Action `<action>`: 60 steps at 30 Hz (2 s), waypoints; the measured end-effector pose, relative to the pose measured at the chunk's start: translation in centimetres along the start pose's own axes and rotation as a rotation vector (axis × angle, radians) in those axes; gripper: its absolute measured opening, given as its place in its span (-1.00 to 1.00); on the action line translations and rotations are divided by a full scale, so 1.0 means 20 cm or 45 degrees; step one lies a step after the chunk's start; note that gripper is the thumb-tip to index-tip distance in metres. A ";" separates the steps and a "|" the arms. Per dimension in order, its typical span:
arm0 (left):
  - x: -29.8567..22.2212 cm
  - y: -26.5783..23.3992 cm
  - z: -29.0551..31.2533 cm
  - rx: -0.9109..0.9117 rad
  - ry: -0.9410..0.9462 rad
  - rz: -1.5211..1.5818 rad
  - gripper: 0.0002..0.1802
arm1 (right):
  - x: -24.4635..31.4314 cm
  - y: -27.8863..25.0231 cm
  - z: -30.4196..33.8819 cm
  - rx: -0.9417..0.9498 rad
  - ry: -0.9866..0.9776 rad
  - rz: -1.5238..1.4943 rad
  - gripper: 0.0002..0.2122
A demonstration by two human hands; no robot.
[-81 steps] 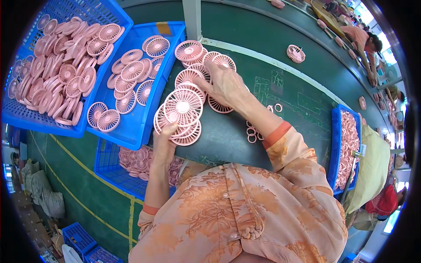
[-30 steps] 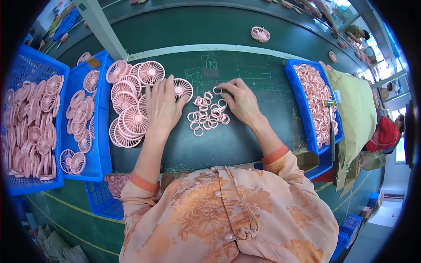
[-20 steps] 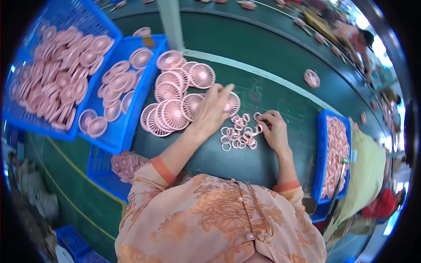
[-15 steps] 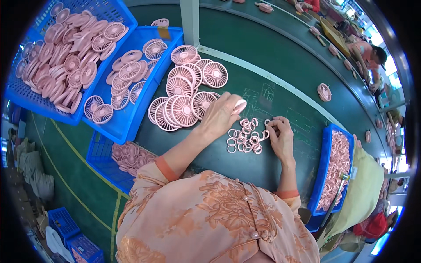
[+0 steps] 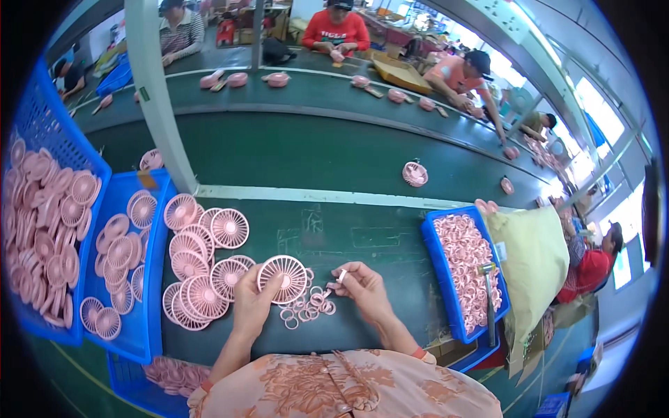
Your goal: The person taps fan covers with a small mallet, unloads fan grilles from a crate onto the table, and assembles plastic rings into the centers of the grilles by hand.
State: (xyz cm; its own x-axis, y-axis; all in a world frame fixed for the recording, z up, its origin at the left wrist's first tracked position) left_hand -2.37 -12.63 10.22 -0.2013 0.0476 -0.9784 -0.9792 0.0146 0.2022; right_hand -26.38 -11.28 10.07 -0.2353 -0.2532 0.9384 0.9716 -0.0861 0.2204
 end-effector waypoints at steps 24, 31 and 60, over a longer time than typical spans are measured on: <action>0.02 0.09 0.06 0.060 -0.269 0.460 -0.75 | 0.11 0.25 0.08 0.211 -0.517 0.488 -0.74; 0.04 0.13 0.09 0.127 -0.130 0.309 -0.75 | 0.12 0.27 0.07 0.133 -0.887 0.893 -0.81; -0.02 0.05 0.11 0.250 -0.360 0.130 -0.71 | 0.09 0.16 0.03 0.366 -1.158 1.004 -0.84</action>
State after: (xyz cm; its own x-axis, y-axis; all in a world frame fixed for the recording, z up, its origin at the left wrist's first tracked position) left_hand -3.18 -10.38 10.90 -0.2564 0.3328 -0.9074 -0.9257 0.1855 0.3296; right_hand -23.61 -11.50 12.65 0.4079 0.6309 0.6600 0.8372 0.0301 -0.5461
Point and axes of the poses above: each hand's wrist, its own z-axis away from the middle knuckle, its own y-axis out of the palm, x = y × z, the point moved 1 cm from there along -z, towards the middle knuckle, and after that the axes turned 2 degrees about y, right-handed, at the moved point
